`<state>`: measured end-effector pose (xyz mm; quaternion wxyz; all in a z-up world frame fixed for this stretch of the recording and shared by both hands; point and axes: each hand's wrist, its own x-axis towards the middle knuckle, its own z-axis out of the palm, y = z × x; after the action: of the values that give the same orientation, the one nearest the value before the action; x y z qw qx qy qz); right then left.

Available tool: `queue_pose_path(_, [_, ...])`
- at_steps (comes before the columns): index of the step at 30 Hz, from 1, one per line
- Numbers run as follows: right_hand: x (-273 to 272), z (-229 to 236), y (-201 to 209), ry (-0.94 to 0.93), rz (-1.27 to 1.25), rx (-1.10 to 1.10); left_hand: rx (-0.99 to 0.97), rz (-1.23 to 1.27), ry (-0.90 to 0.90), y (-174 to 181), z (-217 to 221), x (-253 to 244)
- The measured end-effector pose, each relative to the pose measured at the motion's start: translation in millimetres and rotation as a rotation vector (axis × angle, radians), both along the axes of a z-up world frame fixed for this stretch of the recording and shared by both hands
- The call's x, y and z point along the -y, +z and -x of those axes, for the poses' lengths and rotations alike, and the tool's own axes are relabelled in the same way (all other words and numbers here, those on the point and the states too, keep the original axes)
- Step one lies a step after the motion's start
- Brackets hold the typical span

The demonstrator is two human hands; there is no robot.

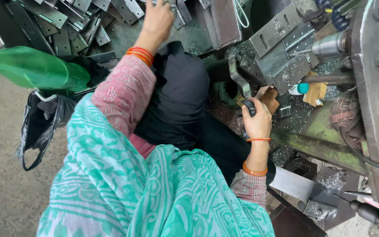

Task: The person operates a metal press machine to process metal brackets. They repeatedly pick up a bracket, place it into the press, activate the machine, and then remove the processed bracket to place it in a pile.

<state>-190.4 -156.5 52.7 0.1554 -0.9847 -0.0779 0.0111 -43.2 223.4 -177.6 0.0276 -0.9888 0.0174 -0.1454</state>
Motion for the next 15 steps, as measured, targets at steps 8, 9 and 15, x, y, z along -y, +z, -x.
queue_pose_path(8, [5.6,-1.4,-5.4,0.012,-0.022,-0.005,-0.098,0.082,-0.173,-75.3,-7.0,-101.7])
queue_pose_path(9, [6.5,-1.6,-3.8,0.005,-0.024,-0.014,-0.084,0.088,-0.200,-72.1,-4.2,-102.2])
queue_pose_path(15, [8.4,-1.0,-4.3,-0.020,-0.036,-0.027,-0.142,-0.135,-0.401,-10.1,25.0,-88.5])
